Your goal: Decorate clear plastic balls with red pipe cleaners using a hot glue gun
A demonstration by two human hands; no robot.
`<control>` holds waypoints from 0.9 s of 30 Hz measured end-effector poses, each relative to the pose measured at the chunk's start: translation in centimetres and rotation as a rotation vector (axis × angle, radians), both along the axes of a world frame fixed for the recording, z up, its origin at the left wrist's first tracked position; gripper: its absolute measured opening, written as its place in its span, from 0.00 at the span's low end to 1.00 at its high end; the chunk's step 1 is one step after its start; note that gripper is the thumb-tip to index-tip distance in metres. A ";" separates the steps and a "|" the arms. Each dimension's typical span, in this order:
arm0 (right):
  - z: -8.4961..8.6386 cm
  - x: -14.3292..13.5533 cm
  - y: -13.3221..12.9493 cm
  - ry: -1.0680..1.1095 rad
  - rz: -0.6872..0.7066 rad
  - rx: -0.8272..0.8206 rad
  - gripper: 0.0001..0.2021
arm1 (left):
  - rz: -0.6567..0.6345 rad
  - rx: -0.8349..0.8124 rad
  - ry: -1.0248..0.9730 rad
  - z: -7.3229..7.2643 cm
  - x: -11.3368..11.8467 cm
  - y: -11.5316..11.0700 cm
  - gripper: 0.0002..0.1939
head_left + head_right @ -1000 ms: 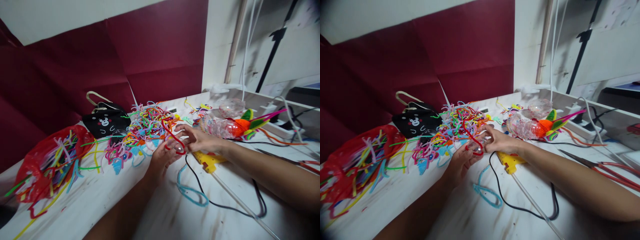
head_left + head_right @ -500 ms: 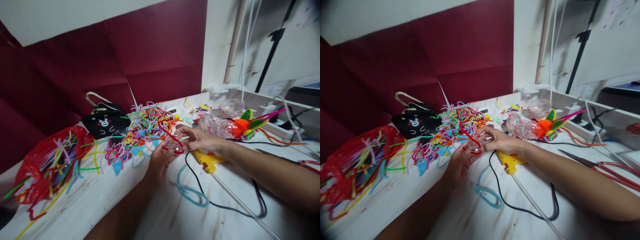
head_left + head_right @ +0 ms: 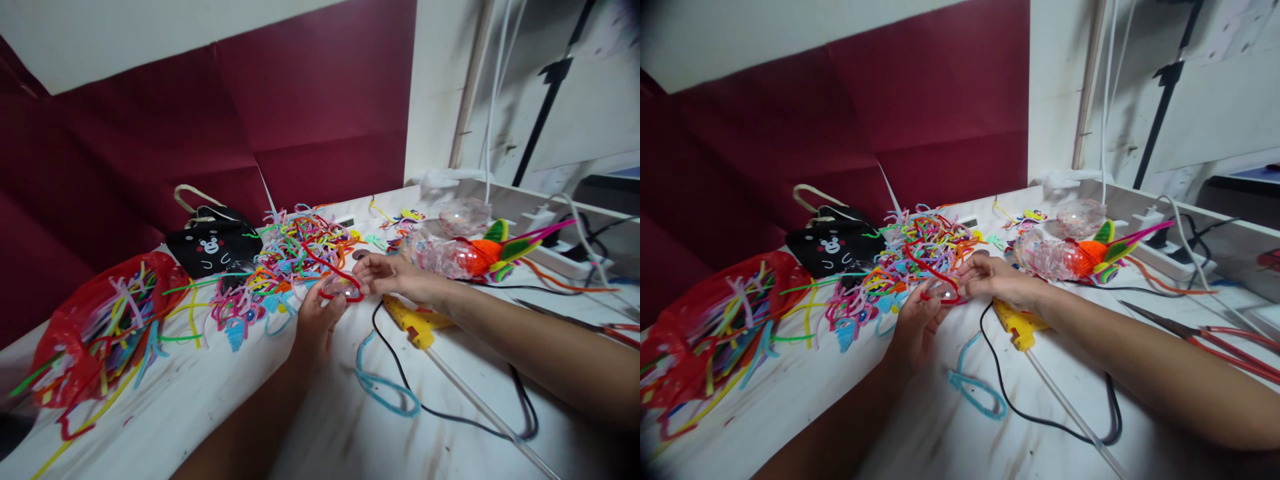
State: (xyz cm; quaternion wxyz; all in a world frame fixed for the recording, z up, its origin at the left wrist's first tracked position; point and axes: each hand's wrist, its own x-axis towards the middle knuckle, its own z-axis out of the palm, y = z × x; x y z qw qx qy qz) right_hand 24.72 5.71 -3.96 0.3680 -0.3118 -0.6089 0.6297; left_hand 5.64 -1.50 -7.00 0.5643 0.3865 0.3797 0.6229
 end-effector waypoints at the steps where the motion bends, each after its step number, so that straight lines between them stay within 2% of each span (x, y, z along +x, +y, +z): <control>1: 0.0 -0.1 -0.1 -0.013 -0.021 -0.005 0.16 | 0.014 0.001 0.006 0.0 0.0 0.0 0.41; 5: 0.2 -0.4 -0.4 -0.051 -0.089 -0.057 0.15 | 0.057 0.038 0.027 -0.1 -0.1 0.0 0.42; 10: 0.7 -0.6 -0.8 -0.084 -0.107 -0.126 0.18 | 0.088 0.053 0.035 -0.1 -0.1 0.1 0.40; 15: 1.1 -0.4 -1.1 -0.078 -0.059 -0.200 0.17 | 0.124 0.042 0.065 -0.4 -0.1 0.4 0.39; 19: 1.3 -0.3 -1.2 -0.083 -0.046 -0.211 0.16 | 0.160 0.061 0.075 -0.7 -0.1 0.6 0.41; 24: 1.2 -0.3 -1.3 -0.076 -0.045 -0.223 0.17 | 0.129 0.056 0.117 -0.5 -0.1 0.4 0.43; 27: 1.1 -0.3 -1.2 -0.059 -0.049 -0.234 0.15 | 0.127 0.058 0.120 -0.9 -0.1 0.6 0.43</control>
